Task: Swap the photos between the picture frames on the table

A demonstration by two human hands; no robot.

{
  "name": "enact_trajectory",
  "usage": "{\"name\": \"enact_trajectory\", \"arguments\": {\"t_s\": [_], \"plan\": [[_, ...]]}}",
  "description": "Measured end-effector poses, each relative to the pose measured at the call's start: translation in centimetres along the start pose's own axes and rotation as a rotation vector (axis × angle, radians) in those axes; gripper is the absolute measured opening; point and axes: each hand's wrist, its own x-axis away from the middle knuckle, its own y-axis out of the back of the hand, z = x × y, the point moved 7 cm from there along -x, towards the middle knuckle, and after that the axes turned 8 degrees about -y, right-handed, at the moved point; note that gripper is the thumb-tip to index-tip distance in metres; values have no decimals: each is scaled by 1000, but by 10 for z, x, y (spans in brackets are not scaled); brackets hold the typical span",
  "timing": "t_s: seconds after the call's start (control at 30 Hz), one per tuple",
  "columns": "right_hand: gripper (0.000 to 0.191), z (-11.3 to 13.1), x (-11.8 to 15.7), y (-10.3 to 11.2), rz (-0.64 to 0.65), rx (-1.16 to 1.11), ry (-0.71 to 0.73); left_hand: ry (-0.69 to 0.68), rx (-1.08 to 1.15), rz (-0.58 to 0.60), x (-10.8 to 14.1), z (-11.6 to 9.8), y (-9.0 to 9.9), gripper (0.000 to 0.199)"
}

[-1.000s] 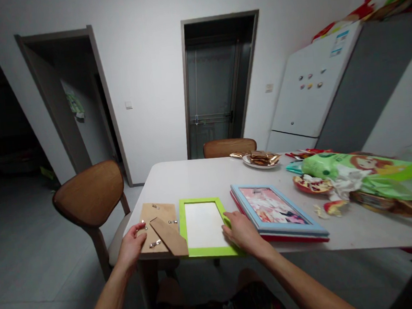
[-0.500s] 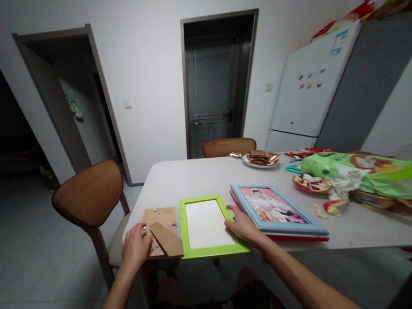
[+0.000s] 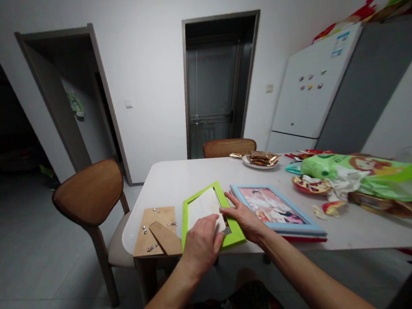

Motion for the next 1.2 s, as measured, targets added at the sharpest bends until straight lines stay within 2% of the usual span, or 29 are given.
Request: {"name": "enact_trajectory", "arguments": {"t_s": [0.07, 0.17, 0.3, 0.4, 0.53, 0.63, 0.83, 0.97, 1.1, 1.2], "plan": [[77, -3, -5, 4, -11, 6, 13, -12, -34, -24, 0, 3, 9, 34], [73, -10, -11, 13, -66, 195, 23, 110, -39, -201, 6, 22, 40, 36], [57, -13, -16, 25, -250, 795, 118, 394, -9, -411, 33, 63, 78, 36], [46, -21, -19, 22, -293, 1139, 190, 549, 60, -443, 58, 92, 86, 34], [37, -38, -24, 18, -280, 1305, 161, 670, 160, -368, 87, 122, 75, 31], [33, -44, -27, 17, -300, 1356, 149, 697, 111, -273, 97, 129, 67, 28], [34, -48, -28, 17, -302, 1388, 147, 724, -84, -35, 99, 122, 61, 28], [34, -44, -23, 13, -305, 1398, 196, 699, -246, 142, 95, 112, 59, 29], [39, -29, -13, 2, -360, 1320, 330, 674, -396, 220, 93, 104, 62, 29], [43, -24, -11, -18, -246, 1086, 392, 645, -414, 204, 91, 103, 63, 27]]}}
